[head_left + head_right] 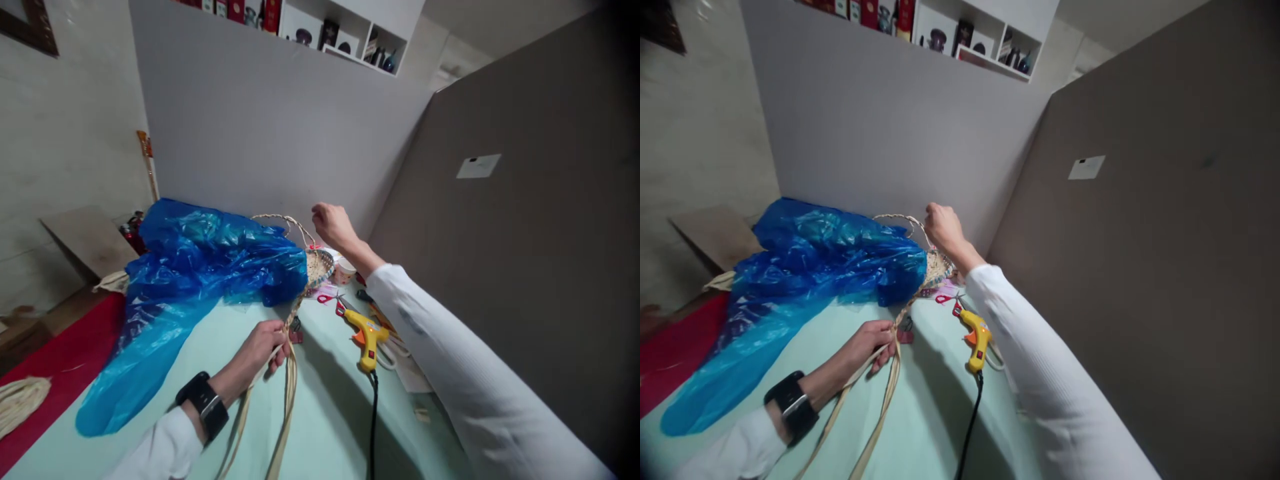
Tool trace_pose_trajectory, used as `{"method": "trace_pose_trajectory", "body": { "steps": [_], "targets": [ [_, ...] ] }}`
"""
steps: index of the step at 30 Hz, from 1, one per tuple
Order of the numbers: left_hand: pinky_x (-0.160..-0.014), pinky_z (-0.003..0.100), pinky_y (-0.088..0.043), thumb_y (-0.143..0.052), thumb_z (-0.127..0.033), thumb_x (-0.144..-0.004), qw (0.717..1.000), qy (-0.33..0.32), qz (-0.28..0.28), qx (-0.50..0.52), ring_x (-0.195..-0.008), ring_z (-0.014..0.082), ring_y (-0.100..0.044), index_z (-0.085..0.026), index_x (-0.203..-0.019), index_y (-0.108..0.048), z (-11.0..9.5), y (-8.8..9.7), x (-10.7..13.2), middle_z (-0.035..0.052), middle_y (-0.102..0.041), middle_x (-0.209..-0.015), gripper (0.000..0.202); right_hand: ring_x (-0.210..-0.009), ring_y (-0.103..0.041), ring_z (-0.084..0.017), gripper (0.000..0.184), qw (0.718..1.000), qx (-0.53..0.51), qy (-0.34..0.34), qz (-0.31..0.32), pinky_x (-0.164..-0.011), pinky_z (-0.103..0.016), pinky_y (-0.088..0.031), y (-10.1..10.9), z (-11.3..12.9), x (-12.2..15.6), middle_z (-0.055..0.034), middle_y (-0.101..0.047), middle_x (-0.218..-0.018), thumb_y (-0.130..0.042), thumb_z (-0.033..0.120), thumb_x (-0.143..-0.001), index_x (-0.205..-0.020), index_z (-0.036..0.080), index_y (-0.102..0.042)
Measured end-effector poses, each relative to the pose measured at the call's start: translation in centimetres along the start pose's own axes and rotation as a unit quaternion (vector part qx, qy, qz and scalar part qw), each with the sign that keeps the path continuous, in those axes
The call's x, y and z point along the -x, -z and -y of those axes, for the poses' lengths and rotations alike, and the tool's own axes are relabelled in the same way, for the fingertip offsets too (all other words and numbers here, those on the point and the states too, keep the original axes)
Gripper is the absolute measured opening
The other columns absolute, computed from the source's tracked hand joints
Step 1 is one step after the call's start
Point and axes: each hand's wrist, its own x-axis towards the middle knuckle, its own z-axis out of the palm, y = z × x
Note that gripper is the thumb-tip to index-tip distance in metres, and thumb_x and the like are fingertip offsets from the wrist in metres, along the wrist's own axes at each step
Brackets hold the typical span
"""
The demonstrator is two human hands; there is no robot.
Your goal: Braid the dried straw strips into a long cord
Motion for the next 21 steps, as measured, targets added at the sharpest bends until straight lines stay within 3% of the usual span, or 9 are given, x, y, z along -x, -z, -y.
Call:
{"method": "trace_pose_trajectory", "body": {
  "steps": [2,6,9,12,14,21],
  "targets": [
    [-0.031,0.017,-0.027,-0.051,-0.019,-0.065,1.0,-0.003,0.0,0.003,-0.033,0.0061,-0.038,-0.015,-0.06,-0.053,-0.1,0.0,0.1,-0.0037,-0.049,-0.042,0.006,-0.088,-0.063,-0.023,0.028,0.999,-0.025,-0.024,0.019,-0.078,-0.031,-0.044,-0.2,-0.6,4.6,-0.0138,-0.069,-0.097,-0.04,0.014,-0.087,-0.101,0.014,-0.064],
    [-0.033,0.017,-0.028,-0.053,-0.019,-0.065,1.0,-0.013,-0.005,0.01,-0.036,0.006,-0.041,-0.014,-0.069,-0.056,-0.4,0.1,0.3,-0.0023,-0.055,-0.049,0.007,-0.059,-0.063,-0.015,0.019,0.983,-0.102,-0.043,0.149,-0.059,-0.023,-0.043,-2.8,-1.0,13.4,-0.0046,-0.07,-0.07,-0.05,0.016,-0.083,-0.077,0.016,-0.068],
    [-0.034,0.017,-0.029,-0.055,-0.021,-0.068,1.0,-0.021,-0.011,0.005,-0.035,0.0052,-0.039,-0.014,-0.068,-0.053,-0.6,0.0,0.5,-0.0041,-0.053,-0.046,0.007,-0.067,-0.064,-0.018,0.019,0.971,-0.138,-0.062,0.188,-0.064,-0.024,-0.044,-5.9,-0.4,16.8,-0.0062,-0.071,-0.074,-0.054,0.021,-0.084,-0.088,0.016,-0.072],
    [-0.034,0.017,-0.028,-0.054,-0.022,-0.069,0.999,-0.025,-0.026,-0.007,-0.032,0.0054,-0.039,-0.016,-0.068,-0.049,-0.6,0.1,0.6,-0.0046,-0.053,-0.045,0.008,-0.082,-0.065,-0.02,0.026,0.965,-0.168,-0.072,0.187,-0.073,-0.025,-0.044,-8.2,0.5,17.0,-0.0082,-0.072,-0.087,-0.054,0.03,-0.087,-0.102,0.017,-0.07],
    [-0.033,0.017,-0.026,-0.054,-0.022,-0.068,0.999,-0.023,-0.035,-0.015,-0.031,0.0056,-0.039,-0.017,-0.069,-0.047,-0.6,0.1,0.5,-0.0045,-0.054,-0.045,0.009,-0.085,-0.064,-0.02,0.024,0.963,-0.182,-0.078,0.183,-0.075,-0.025,-0.043,-9.0,1.0,16.3,-0.0083,-0.072,-0.09,-0.054,0.029,-0.087,-0.101,0.017,-0.07],
    [-0.031,0.017,-0.023,-0.053,-0.019,-0.069,0.997,-0.012,-0.068,-0.031,-0.03,0.0056,-0.037,-0.019,-0.071,-0.044,-0.3,0.1,0.2,-0.0055,-0.053,-0.044,0.01,-0.072,-0.061,-0.021,0.018,0.946,-0.239,-0.115,0.188,-0.066,-0.027,-0.042,-9.2,1.1,15.2,-0.0088,-0.07,-0.077,-0.055,0.019,-0.08,-0.09,0.014,-0.069]
  ]
}}
